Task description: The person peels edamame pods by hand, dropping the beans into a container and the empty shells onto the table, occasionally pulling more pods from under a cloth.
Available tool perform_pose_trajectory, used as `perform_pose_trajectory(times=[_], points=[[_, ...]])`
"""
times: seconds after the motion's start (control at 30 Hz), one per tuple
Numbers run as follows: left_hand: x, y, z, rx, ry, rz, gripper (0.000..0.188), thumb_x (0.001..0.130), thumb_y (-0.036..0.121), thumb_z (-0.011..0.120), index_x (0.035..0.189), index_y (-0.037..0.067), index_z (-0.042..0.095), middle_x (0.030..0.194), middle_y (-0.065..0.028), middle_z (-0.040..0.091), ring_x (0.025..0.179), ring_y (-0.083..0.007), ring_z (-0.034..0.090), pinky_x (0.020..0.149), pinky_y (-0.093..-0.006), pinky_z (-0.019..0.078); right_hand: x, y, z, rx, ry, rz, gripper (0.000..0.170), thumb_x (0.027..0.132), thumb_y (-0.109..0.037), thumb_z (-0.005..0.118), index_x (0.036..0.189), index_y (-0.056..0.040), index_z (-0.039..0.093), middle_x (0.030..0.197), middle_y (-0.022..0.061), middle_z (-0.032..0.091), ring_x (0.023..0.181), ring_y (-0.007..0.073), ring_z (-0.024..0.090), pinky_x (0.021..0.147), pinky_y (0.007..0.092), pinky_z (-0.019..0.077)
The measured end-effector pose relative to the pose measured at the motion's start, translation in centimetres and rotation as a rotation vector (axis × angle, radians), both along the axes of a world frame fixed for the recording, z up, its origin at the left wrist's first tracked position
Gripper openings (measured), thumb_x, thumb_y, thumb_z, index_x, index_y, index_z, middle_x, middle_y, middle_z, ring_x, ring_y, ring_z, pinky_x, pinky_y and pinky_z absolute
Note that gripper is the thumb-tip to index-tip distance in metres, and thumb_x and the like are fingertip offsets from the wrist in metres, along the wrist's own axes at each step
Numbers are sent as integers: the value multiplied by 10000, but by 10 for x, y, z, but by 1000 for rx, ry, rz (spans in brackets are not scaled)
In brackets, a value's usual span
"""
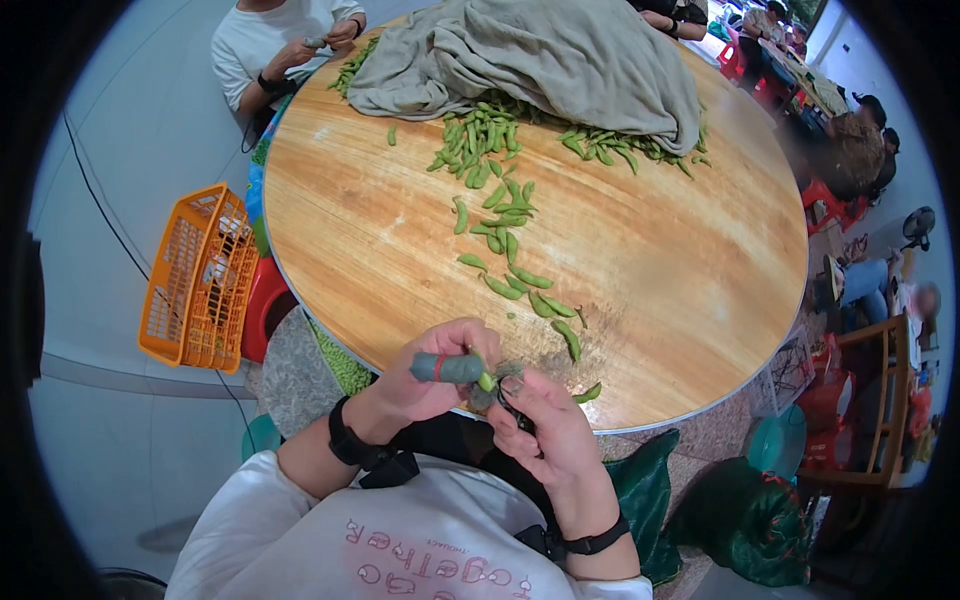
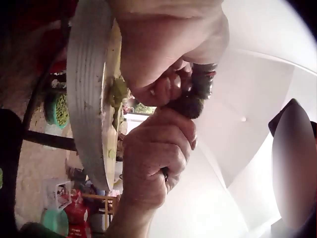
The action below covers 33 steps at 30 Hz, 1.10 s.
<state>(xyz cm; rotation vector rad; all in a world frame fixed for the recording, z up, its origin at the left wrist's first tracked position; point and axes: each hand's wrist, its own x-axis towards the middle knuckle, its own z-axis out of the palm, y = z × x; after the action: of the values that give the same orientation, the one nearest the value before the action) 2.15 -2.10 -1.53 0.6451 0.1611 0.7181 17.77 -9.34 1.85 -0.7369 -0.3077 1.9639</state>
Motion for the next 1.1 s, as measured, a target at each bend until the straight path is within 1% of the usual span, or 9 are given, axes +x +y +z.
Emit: perform_pose_trajectory(times=[0.17, 0.23, 0.47, 0.67, 0.73, 0.83, 0.9, 1.07, 1.1], points=[[-5, -3, 14, -49, 105, 16, 189, 803, 164, 619, 876, 32, 506, 797, -23, 488, 664, -73, 452, 576, -191, 352, -4, 1, -11, -4, -2, 28, 127, 918, -154, 472, 869, -38, 489, 605, 24, 479, 389, 42, 309, 362, 162, 259], [-8, -6, 23, 343, 510, 151, 189, 799, 60, 608, 950, 19, 503, 855, -24, 514, 716, -64, 483, 611, -186, 382, -11, 2, -12, 220, -726, -40, 120, 915, -141, 476, 839, -49, 489, 574, 5, 467, 385, 41, 311, 357, 169, 249], [-1, -10, 15, 396, 554, 450, 257, 789, -64, 541, 1032, 3, 495, 946, -42, 547, 812, -83, 544, 699, -204, 440, -18, 10, -1, 0, -154, -216, 163, 914, -147, 489, 791, -46, 524, 541, -22, 461, 412, 26, 343, 375, 172, 247], [-14, -3, -3, 284, 497, 414, 231, 772, -83, 527, 976, 24, 553, 906, -43, 570, 788, -84, 542, 672, -212, 441, 17, 13, -12, 472, -1270, -219, 213, 854, -214, 583, 850, -5, 541, 538, 66, 510, 457, 164, 511, 429, 295, 391], [-17, -1, -4, 487, 696, 352, 182, 780, -71, 519, 923, 17, 588, 874, -58, 579, 774, -101, 549, 647, -216, 445, 28, 17, 0, 411, -2099, -162, 248, 788, -216, 647, 855, 1, 548, 563, 134, 542, 541, 284, 574, 498, 369, 437], [-10, -7, 10, 992, 820, 136, 188, 760, -75, 529, 918, -4, 600, 858, -84, 576, 770, -151, 564, 639, -248, 454, 29, 15, -7, 438, -2101, -185, 239, 746, -193, 677, 837, -6, 559, 597, 170, 561, 565, 317, 567, 518, 373, 444], [-4, -15, 26, 946, 851, 194, 238, 745, -78, 535, 965, -4, 586, 852, -95, 573, 777, -180, 566, 653, -268, 457, 29, 12, -9, 448, -2113, -162, 233, 744, -179, 677, 841, -2, 561, 602, 173, 557, 542, 288, 565, 517, 357, 444], [8, -19, 27, 1339, 911, 480, 365, 732, -73, 562, 1087, 12, 541, 842, -107, 567, 768, -214, 570, 676, -300, 465, 23, 8, 4, 215, -824, -52, 143, 807, -142, 640, 863, -24, 580, 636, 23, 548, 547, 71, 468, 495, 210, 376], [8, -18, 24, 1282, 910, 457, 362, 745, -68, 557, 1096, 17, 534, 837, -93, 573, 763, -178, 567, 663, -281, 461, 24, 7, 8, 208, -817, 9, 152, 872, -189, 571, 825, -46, 556, 644, -37, 499, 532, 39, 422, 474, 183, 319]])
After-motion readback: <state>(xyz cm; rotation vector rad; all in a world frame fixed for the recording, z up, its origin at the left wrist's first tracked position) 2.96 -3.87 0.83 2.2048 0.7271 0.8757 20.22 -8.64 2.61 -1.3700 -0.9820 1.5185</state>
